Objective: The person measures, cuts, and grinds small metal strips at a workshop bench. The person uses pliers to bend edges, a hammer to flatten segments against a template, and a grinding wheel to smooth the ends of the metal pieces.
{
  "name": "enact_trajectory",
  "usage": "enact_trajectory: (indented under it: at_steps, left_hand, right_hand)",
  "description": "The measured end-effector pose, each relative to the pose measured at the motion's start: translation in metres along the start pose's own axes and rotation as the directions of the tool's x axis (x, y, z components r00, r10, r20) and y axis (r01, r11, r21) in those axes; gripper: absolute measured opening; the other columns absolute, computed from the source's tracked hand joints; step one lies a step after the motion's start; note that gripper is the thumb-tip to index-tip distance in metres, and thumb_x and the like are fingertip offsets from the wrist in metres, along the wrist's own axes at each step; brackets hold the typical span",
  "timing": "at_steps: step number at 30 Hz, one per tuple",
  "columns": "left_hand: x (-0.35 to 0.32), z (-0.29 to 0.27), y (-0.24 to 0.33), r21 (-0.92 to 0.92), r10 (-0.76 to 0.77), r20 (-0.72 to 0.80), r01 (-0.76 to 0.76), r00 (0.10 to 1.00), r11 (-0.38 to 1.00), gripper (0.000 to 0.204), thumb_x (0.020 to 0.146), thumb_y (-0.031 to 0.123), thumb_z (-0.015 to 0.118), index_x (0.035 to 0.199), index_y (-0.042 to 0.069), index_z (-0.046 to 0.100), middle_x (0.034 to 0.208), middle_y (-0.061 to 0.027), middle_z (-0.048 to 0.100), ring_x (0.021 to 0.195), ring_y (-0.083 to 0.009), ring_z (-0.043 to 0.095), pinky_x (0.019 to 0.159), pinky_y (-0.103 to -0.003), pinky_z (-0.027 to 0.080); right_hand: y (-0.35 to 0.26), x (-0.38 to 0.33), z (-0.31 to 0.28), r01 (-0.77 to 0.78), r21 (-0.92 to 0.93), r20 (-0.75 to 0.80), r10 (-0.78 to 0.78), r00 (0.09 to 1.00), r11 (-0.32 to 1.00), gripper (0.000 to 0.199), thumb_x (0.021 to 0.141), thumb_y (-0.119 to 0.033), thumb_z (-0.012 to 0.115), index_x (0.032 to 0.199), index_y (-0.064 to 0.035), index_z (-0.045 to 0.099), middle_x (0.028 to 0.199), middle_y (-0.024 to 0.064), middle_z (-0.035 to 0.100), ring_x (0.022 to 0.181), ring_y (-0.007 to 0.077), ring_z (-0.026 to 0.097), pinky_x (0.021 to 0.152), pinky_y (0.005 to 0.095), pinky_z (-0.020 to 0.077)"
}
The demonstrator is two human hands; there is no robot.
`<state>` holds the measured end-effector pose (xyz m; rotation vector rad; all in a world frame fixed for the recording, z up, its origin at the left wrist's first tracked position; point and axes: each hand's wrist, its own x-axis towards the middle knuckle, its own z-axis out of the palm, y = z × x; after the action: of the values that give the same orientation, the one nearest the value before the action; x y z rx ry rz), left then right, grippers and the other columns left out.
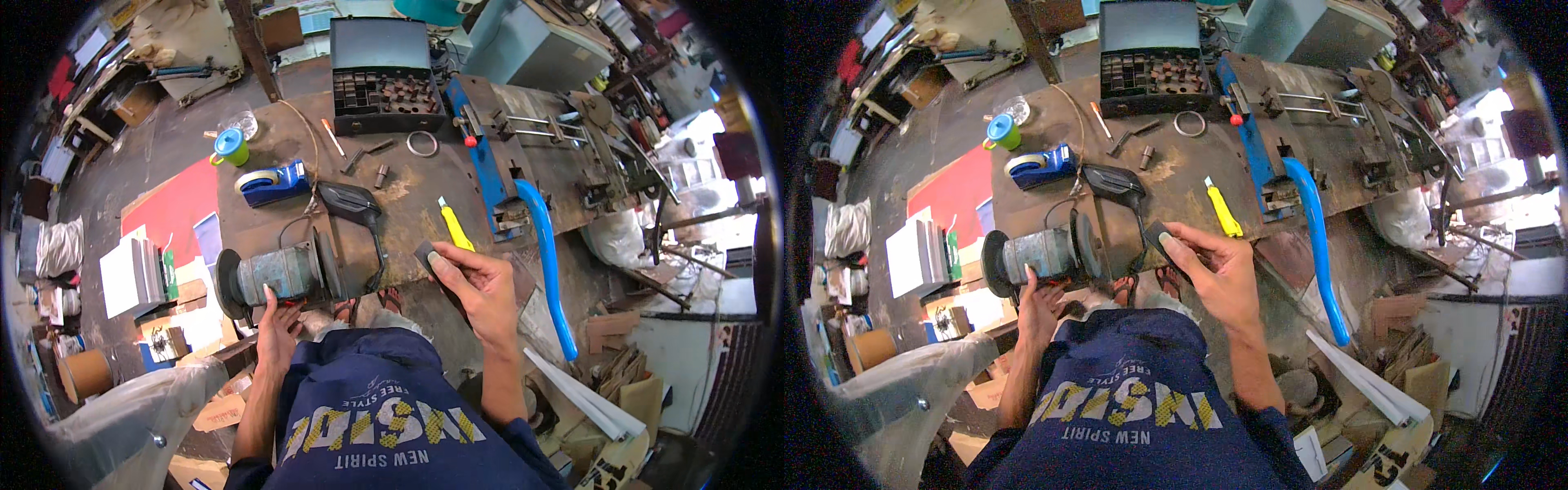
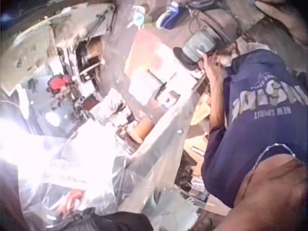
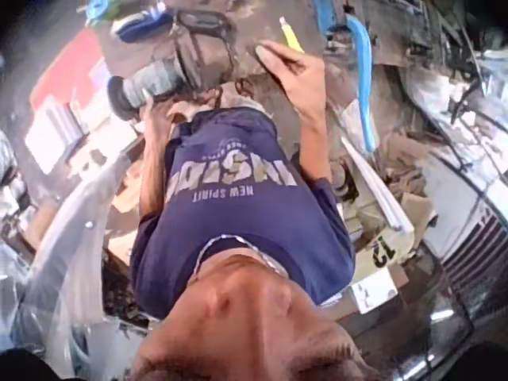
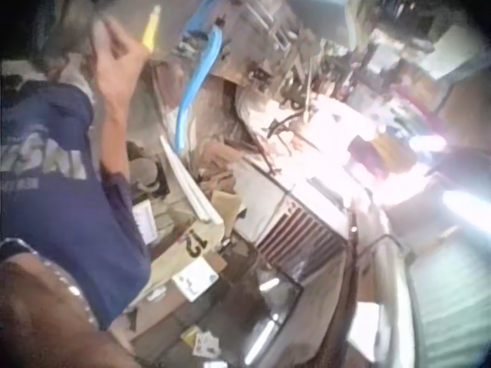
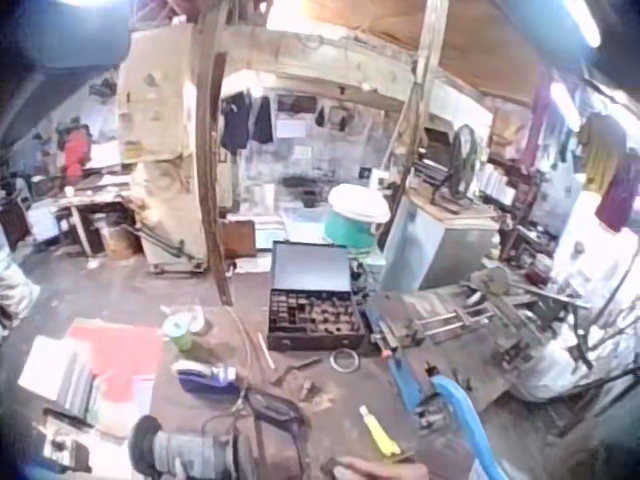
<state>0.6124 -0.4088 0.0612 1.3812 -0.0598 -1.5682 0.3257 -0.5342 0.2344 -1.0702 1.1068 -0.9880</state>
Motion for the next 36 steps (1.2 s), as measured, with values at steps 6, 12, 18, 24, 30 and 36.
enact_trajectory:
  at_steps: [6, 12, 18, 24, 30, 36]
  left_hand:
    - [-0.009, 0.006, 0.009, 0.024, 0.012, -0.002, -0.012, 1.000, 1.000, 0.078, 0.085, 0.075, 0.052, 0.116, 0.003, 0.053, 0.133, -0.0186, 0.054, 0.125, -0.0246, 0.043, 0.099, -0.036, 0.030]
    - [-0.003, 0.003, 0.024, -0.077, -0.083, 0.071, 0.088, 0.994, 0.993, 0.097, 0.084, 0.075, 0.053, 0.137, -0.005, 0.041, 0.140, -0.0208, 0.047, 0.128, -0.0269, 0.041, 0.104, -0.035, 0.029]
    - [-0.001, 0.001, 0.017, -0.037, -0.046, 0.040, 0.048, 0.998, 0.998, 0.099, 0.085, 0.074, 0.053, 0.140, -0.007, 0.038, 0.141, -0.0215, 0.046, 0.131, -0.0284, 0.040, 0.106, -0.037, 0.029]
    - [-0.006, 0.009, 0.017, -0.032, 0.005, 0.012, -0.005, 1.000, 0.999, 0.097, 0.084, 0.074, 0.055, 0.140, -0.004, 0.040, 0.140, -0.0212, 0.046, 0.133, -0.0288, 0.039, 0.108, -0.039, 0.029]
    - [-0.008, 0.011, 0.019, -0.029, -0.018, -0.035, 0.017, 0.999, 0.999, 0.100, 0.085, 0.072, 0.056, 0.144, -0.004, 0.031, 0.144, -0.0186, 0.041, 0.134, -0.0313, 0.037, 0.108, -0.040, 0.030]
    - [-0.008, 0.009, 0.023, -0.025, 0.002, 0.018, -0.002, 1.000, 1.000, 0.092, 0.088, 0.069, 0.055, 0.143, -0.003, 0.035, 0.140, -0.0193, 0.046, 0.131, -0.0302, 0.042, 0.105, -0.040, 0.033]
  right_hand:
    - [0.001, -0.014, 0.018, 0.010, -0.039, -0.076, -0.013, 0.997, 0.999, 0.026, 0.091, -0.007, 0.069, 0.114, 0.0044, 0.069, 0.091, 0.0035, 0.070, 0.071, 0.0052, 0.060, 0.061, 0.0203, 0.0498]
    - [0.005, -0.021, 0.018, -0.084, 0.265, -0.024, 0.094, 0.995, 0.960, 0.031, 0.093, -0.010, 0.065, 0.120, 0.0069, 0.063, 0.088, 0.0044, 0.065, 0.071, 0.0083, 0.056, 0.063, 0.0234, 0.0459]
    - [0.011, -0.021, 0.018, -0.203, 0.600, 0.129, 0.157, 0.979, 0.774, 0.036, 0.095, -0.011, 0.059, 0.125, 0.0084, 0.056, 0.082, 0.0059, 0.058, 0.073, 0.0126, 0.051, 0.064, 0.0256, 0.0402]
    - [0.015, -0.017, 0.020, -0.121, 0.512, 0.031, 0.123, 0.992, 0.850, 0.032, 0.094, -0.010, 0.063, 0.121, 0.0069, 0.062, 0.083, 0.0040, 0.061, 0.074, 0.0118, 0.054, 0.066, 0.0247, 0.0432]
    - [0.009, -0.014, 0.038, -0.008, -0.019, -0.204, 0.004, 0.979, 1.000, 0.024, 0.091, -0.006, 0.069, 0.112, 0.0067, 0.069, 0.085, 0.0026, 0.066, 0.075, 0.0082, 0.060, 0.065, 0.0235, 0.0472]
    - [0.030, -0.011, 0.049, 0.115, -0.552, -0.085, -0.193, 0.977, 0.826, 0.019, 0.086, -0.003, 0.070, 0.105, 0.0014, 0.072, 0.074, 0.0079, 0.066, 0.065, 0.0127, 0.058, 0.060, 0.0276, 0.0453]
